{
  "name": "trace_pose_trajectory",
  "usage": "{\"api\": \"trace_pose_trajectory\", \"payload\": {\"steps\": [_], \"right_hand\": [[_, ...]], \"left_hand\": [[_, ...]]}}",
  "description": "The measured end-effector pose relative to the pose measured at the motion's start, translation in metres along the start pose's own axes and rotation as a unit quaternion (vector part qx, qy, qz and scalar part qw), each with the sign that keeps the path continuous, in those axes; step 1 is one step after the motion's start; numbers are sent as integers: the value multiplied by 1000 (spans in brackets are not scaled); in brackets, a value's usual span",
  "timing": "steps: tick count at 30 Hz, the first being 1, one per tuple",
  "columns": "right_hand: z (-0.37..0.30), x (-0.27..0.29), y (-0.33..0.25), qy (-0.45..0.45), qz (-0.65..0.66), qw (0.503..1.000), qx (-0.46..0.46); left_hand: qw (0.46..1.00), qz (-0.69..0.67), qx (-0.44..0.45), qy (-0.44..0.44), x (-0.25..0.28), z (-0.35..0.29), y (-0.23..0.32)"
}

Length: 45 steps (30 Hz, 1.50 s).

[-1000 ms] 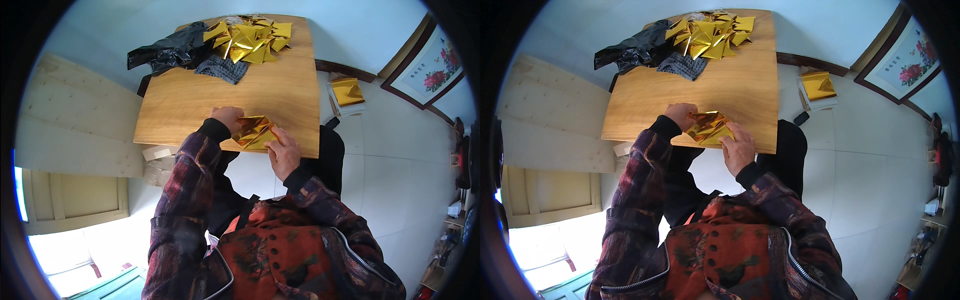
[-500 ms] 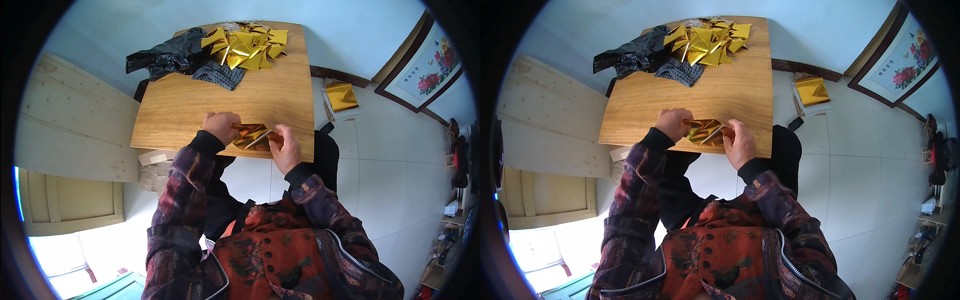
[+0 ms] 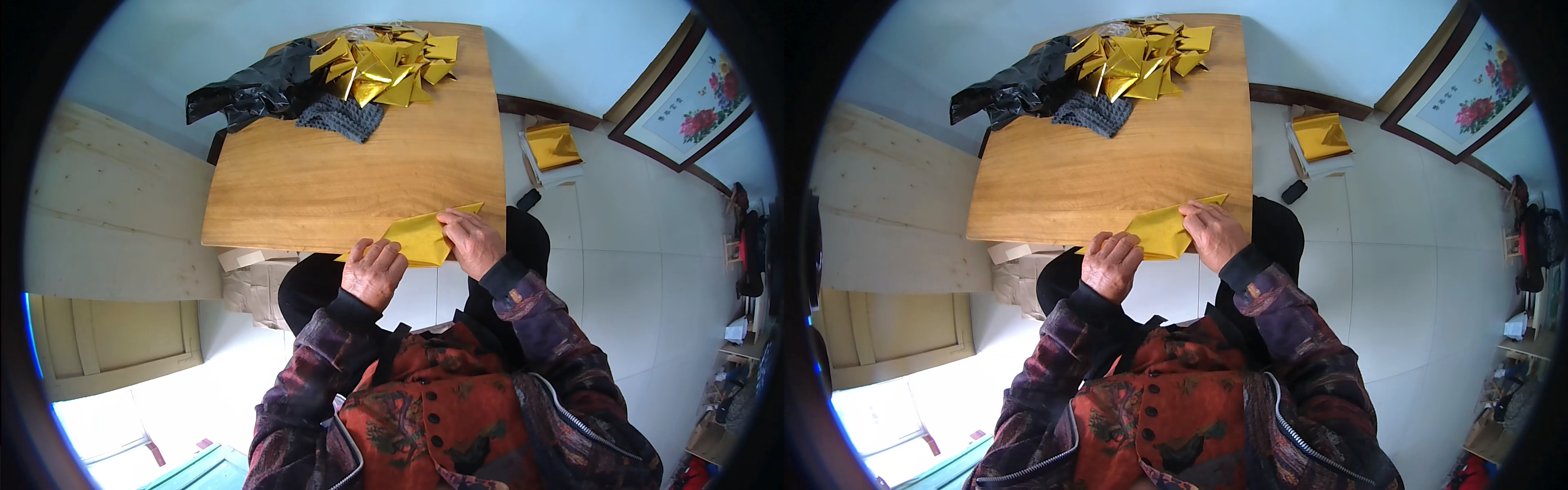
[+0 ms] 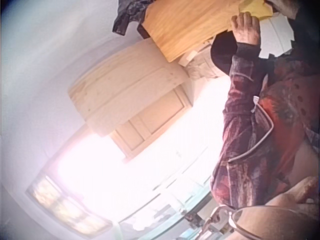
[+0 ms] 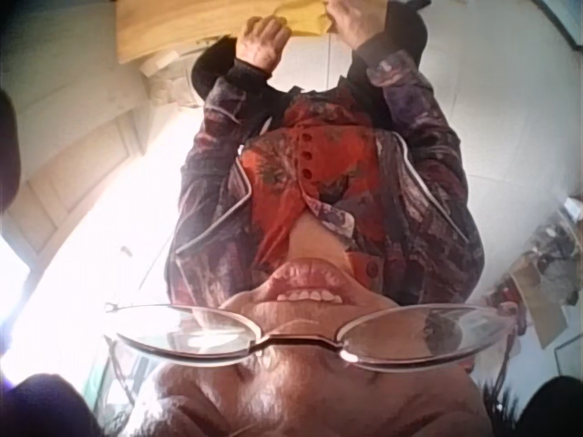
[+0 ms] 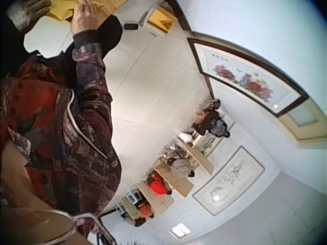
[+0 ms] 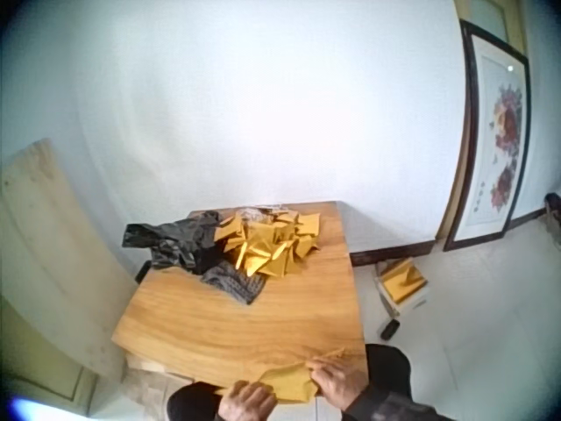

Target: The person folds a gold-colored sheet of paper into a triangular packet by hand, pressing creases and tucking flaps. They repeat the process with additional sheets, stacking the finished packets on the table.

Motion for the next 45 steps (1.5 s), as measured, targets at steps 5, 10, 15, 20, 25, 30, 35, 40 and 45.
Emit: {"api": "trace_pose_trajectory", "payload": {"steps": [5,10,15,20,25,30,35,40,45], "right_hand": [[-6,0,5,-41,56,998,-9],[-6,10,4,-89,115,989,-17],[-4,14,4,-116,144,982,-33],[-4,14,3,-115,127,985,-2],[-4,12,1,-115,93,989,-6],[-2,13,0,-131,98,986,-24],[0,13,-1,-154,86,984,-34],[0,10,-1,-172,76,980,-59],[0,9,-1,-181,67,979,-70]], "left_hand": [[997,-36,58,-45,-3,-6,-4],[976,-147,143,-68,-2,11,-29],[922,-270,214,-178,-18,25,-62],[906,-299,225,-200,-33,33,-71],[907,-278,246,-197,-34,31,-65],[911,-254,265,-186,-31,29,-59],[920,-247,255,-167,-31,29,-57],[915,-265,256,-165,-32,30,-60],[918,-253,259,-162,-30,31,-58]]}}
Point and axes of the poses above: each hand's wrist, its own z-axis towards the middle knuckle, its own x-axis out of the back of the hand, y = z × x, the point moved 4 cm from there along z, towards the middle knuckle, and after that the axes turned 1 degree about z, right-handed, at the moved point
